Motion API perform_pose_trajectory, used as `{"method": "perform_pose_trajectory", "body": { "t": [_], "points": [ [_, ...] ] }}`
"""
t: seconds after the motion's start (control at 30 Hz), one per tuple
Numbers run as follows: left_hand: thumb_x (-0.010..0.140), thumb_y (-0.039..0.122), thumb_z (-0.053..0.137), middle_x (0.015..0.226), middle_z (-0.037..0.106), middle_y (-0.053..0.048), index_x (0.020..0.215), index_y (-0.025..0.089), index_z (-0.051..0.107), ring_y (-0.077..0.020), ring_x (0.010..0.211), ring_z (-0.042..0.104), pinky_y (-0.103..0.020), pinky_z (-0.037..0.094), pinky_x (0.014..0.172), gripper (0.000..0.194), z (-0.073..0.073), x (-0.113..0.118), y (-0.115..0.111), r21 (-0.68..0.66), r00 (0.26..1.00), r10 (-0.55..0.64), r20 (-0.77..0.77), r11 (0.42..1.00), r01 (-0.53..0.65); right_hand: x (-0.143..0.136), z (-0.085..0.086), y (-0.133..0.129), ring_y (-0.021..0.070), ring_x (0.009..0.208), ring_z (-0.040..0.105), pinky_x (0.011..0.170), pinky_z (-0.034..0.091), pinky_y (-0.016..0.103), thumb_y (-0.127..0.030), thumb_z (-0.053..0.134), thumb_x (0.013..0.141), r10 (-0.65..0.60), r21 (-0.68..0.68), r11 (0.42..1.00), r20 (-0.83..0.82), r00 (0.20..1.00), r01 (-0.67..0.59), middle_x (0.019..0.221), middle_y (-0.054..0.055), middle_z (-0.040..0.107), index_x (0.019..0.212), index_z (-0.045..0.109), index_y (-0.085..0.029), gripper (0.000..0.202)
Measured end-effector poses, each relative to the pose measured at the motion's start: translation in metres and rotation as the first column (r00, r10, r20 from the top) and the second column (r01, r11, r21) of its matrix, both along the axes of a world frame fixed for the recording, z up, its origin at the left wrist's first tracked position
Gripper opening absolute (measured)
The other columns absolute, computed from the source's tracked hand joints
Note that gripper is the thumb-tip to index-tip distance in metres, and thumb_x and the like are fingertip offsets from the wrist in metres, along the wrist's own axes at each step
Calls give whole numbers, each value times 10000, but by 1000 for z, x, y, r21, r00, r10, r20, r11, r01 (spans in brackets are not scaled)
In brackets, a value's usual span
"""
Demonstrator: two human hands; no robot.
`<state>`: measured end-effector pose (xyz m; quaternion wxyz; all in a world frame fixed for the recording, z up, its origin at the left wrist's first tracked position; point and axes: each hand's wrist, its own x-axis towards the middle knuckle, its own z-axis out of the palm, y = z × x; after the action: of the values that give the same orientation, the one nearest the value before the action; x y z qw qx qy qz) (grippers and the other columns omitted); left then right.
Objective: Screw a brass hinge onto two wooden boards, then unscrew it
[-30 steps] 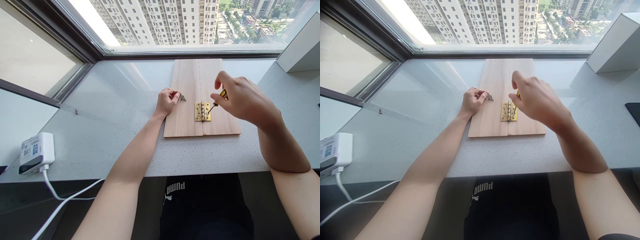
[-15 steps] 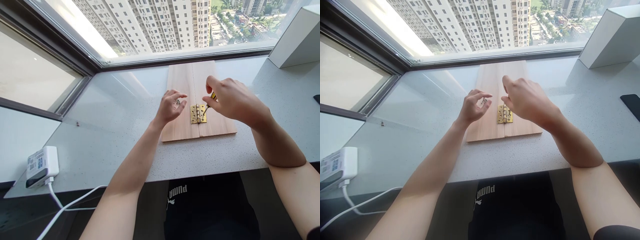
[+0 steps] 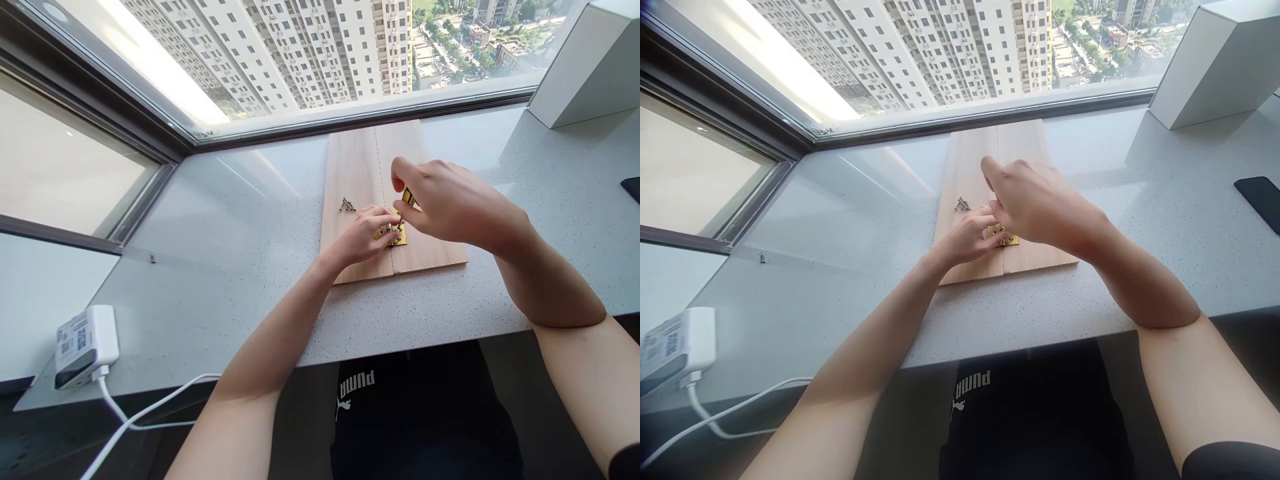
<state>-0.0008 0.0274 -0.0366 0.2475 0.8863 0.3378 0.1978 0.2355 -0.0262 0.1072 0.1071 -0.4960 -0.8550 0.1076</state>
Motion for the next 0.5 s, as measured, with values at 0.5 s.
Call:
{"method": "perform_pose_trajectory", "body": {
  "t": [0.5],
  "points": [
    [1149, 261, 660, 988, 816, -91, 989, 226, 817, -296, 1002, 703, -492, 618, 1004, 227, -14, 9, 5, 76, 998, 60, 1, 995, -60, 3, -5, -1, 229, 746, 543, 676, 376, 399, -253, 616, 1132, 32, 29, 999, -20, 999, -31, 1021, 113, 760, 1103, 633, -234, 39]
  ]
}}
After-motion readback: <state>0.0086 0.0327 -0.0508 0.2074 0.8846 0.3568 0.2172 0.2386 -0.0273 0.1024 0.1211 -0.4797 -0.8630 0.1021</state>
